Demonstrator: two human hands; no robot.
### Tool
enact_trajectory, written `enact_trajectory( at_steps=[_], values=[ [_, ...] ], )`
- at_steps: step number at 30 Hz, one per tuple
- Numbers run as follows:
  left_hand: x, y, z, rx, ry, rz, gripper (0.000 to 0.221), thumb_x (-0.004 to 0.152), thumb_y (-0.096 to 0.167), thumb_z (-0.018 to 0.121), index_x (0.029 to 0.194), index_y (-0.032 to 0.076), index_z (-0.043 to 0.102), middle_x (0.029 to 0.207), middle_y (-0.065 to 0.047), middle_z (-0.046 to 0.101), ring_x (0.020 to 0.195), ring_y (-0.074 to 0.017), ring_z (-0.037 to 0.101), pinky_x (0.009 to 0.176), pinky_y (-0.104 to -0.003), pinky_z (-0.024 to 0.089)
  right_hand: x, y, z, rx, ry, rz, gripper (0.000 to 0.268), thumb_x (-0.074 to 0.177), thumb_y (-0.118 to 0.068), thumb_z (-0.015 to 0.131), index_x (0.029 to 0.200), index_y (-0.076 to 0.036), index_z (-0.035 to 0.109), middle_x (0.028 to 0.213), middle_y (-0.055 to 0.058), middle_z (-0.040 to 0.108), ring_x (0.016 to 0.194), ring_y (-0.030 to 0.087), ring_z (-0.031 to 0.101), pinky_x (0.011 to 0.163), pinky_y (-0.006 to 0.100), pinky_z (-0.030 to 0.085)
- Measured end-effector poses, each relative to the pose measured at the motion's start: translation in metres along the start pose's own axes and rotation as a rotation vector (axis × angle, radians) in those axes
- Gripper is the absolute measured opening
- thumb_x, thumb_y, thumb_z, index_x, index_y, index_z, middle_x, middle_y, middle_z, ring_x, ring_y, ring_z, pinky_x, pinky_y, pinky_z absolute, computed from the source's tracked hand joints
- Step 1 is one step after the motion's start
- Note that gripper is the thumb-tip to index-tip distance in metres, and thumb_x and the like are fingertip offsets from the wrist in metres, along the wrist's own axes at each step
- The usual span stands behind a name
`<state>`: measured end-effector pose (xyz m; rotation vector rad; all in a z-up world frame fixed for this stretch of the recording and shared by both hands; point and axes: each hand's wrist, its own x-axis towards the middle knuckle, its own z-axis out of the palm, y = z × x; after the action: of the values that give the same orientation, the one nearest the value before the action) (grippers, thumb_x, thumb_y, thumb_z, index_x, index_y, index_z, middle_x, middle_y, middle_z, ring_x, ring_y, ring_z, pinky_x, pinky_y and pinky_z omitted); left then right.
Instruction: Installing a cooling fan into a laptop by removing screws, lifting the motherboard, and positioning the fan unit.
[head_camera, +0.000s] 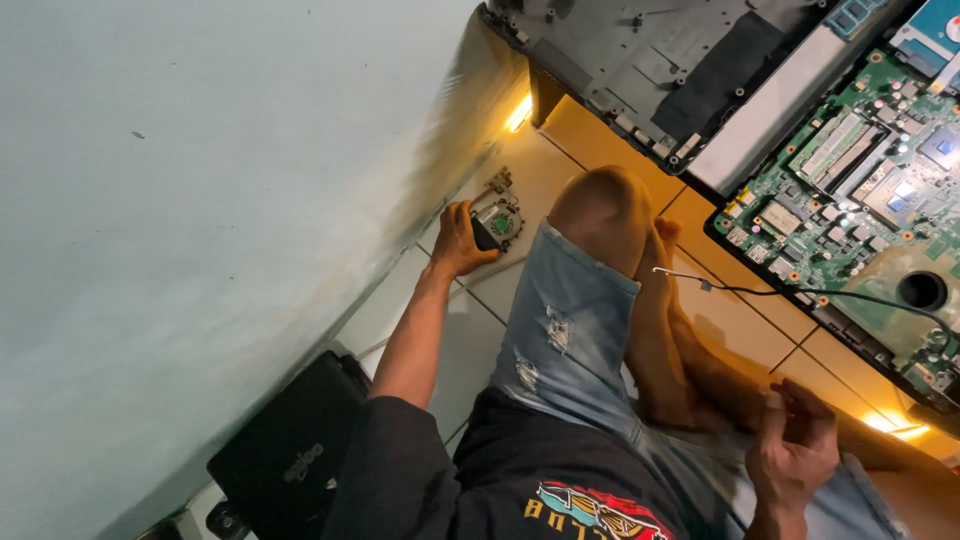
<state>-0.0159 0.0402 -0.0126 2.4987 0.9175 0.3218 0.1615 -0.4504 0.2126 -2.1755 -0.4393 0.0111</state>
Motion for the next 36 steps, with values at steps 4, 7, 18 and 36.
enact_trajectory(
  at_steps=[4, 7, 18, 36],
  values=[
    [-0.016, 0.011, -0.02, -0.148, 0.002, -0.069, 0.118, 0.058, 0.041, 0.093, 0.149, 0.001, 0.029, 0.14, -0.023, 0.038, 0.129, -0.0417, 0.04, 0.11, -0.049, 0.039, 0.002, 0.007, 0.004, 0.08, -0.047, -0.029, 0.024, 0.113, 0.009, 0.063, 0.135, 0.014, 0.058, 0.122, 0.025, 0.066, 0.104, 0.031, 0.065, 0.093, 0.037, 0.052],
    [-0.035, 0.012, -0.031, -0.186, 0.052, -0.072, 0.117, 0.06, 0.038, 0.092, 0.151, -0.001, 0.029, 0.145, -0.025, 0.037, 0.132, -0.0434, 0.04, 0.111, -0.049, 0.039, 0.004, 0.006, 0.007, 0.118, -0.077, 0.007, 0.024, 0.113, 0.008, 0.062, 0.136, 0.012, 0.058, 0.119, 0.023, 0.066, 0.103, 0.029, 0.064, 0.093, 0.035, 0.051],
    [-0.106, 0.078, -0.161, -0.175, 0.103, -0.011, 0.114, 0.058, 0.027, 0.092, 0.151, -0.001, 0.032, 0.143, -0.024, 0.041, 0.13, -0.0428, 0.048, 0.109, -0.046, 0.042, 0.012, 0.007, 0.024, 0.139, -0.209, 0.045, 0.028, 0.108, 0.0, 0.065, 0.133, 0.011, 0.059, 0.117, 0.023, 0.068, 0.104, 0.028, 0.066, 0.092, 0.034, 0.051],
    [0.03, 0.319, -0.28, -0.163, 0.026, 0.73, 0.12, 0.049, 0.04, 0.098, 0.148, -0.005, 0.047, 0.132, -0.021, 0.049, 0.121, -0.0407, 0.051, 0.108, -0.05, 0.045, 0.025, 0.005, 0.032, -0.032, -0.226, -0.187, 0.015, 0.095, -0.024, 0.07, 0.105, -0.014, 0.075, 0.078, 0.015, 0.077, 0.077, 0.037, 0.076, 0.064, 0.043, 0.062]
  ],
)
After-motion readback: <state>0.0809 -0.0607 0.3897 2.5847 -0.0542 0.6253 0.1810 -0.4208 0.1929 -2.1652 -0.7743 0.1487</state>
